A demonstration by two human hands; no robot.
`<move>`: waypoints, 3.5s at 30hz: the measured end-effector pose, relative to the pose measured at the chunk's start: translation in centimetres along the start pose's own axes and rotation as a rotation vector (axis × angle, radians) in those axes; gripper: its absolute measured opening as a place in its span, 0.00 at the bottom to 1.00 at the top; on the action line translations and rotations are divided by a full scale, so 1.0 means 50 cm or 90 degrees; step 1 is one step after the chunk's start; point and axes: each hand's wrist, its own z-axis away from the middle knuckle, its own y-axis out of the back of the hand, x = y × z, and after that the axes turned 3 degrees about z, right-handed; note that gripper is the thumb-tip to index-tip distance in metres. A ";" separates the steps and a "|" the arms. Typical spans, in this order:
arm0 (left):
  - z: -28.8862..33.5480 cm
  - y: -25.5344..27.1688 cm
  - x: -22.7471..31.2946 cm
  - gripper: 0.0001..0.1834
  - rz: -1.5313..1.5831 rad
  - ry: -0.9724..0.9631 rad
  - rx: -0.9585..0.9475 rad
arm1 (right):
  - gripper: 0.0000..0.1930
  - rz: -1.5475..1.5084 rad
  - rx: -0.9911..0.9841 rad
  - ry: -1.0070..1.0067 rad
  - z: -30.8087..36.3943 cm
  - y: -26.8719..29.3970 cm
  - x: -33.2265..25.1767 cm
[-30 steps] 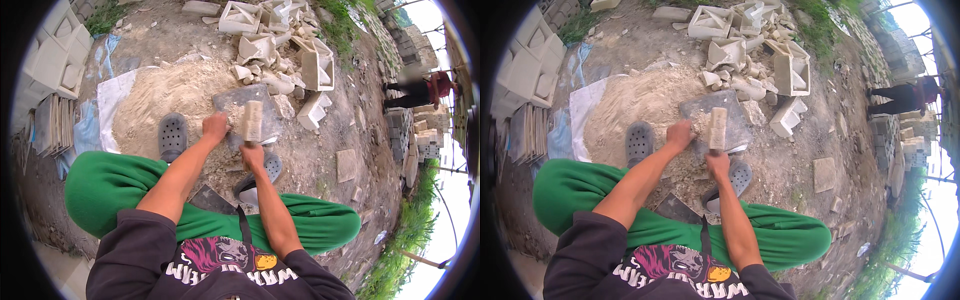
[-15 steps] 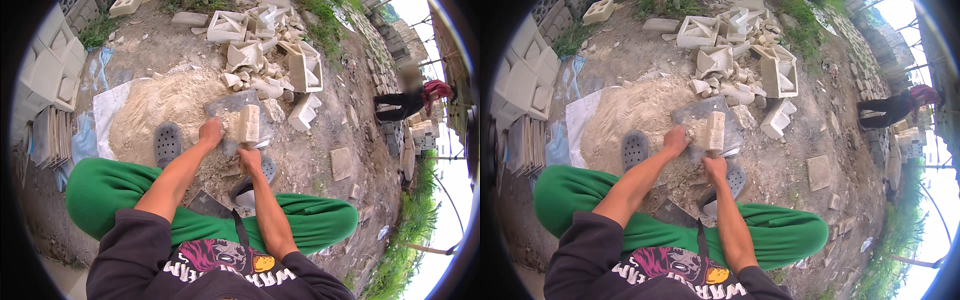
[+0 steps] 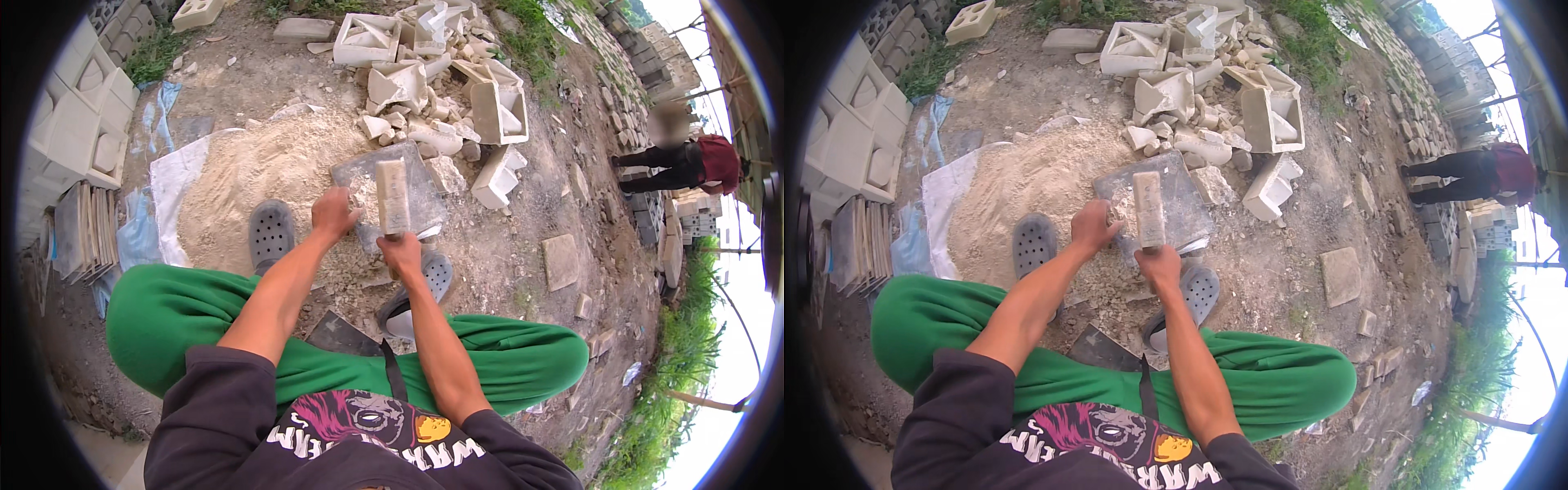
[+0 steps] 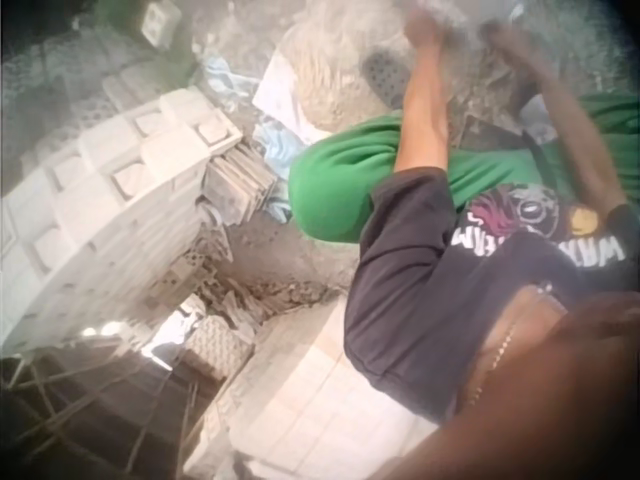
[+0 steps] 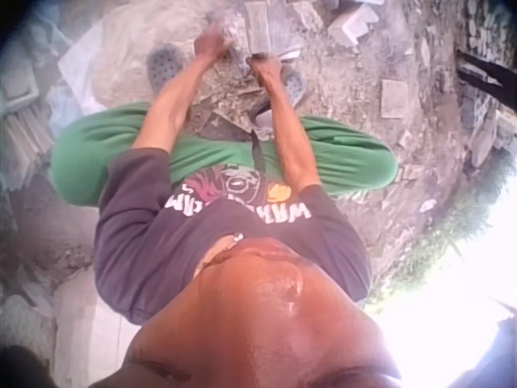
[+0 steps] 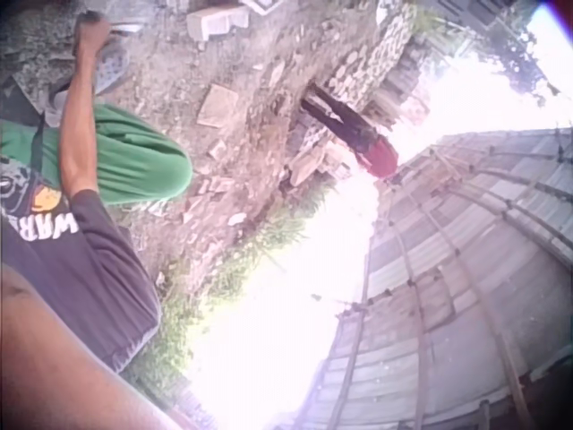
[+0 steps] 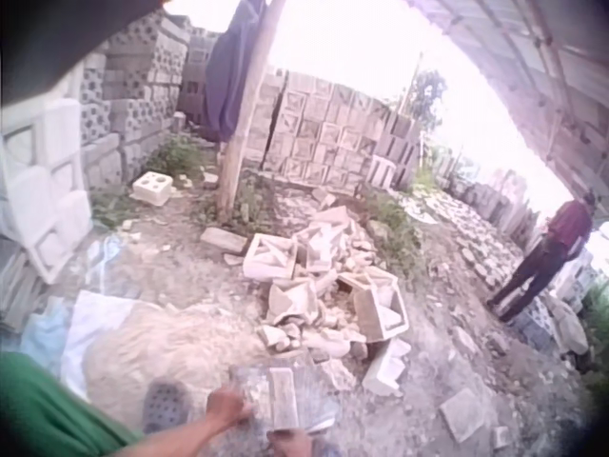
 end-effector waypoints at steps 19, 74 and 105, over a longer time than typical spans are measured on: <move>0.001 -0.041 -0.008 0.25 0.037 -0.082 0.019 | 0.17 -0.247 -0.025 -0.218 -0.019 0.062 0.016; -0.050 -0.074 0.023 0.19 0.221 0.329 -0.064 | 0.13 -0.105 -0.093 -0.183 -0.033 0.015 -0.009; -0.064 -0.082 -0.025 0.23 0.369 0.411 -0.100 | 0.15 -0.239 -0.080 -0.168 -0.023 0.016 0.038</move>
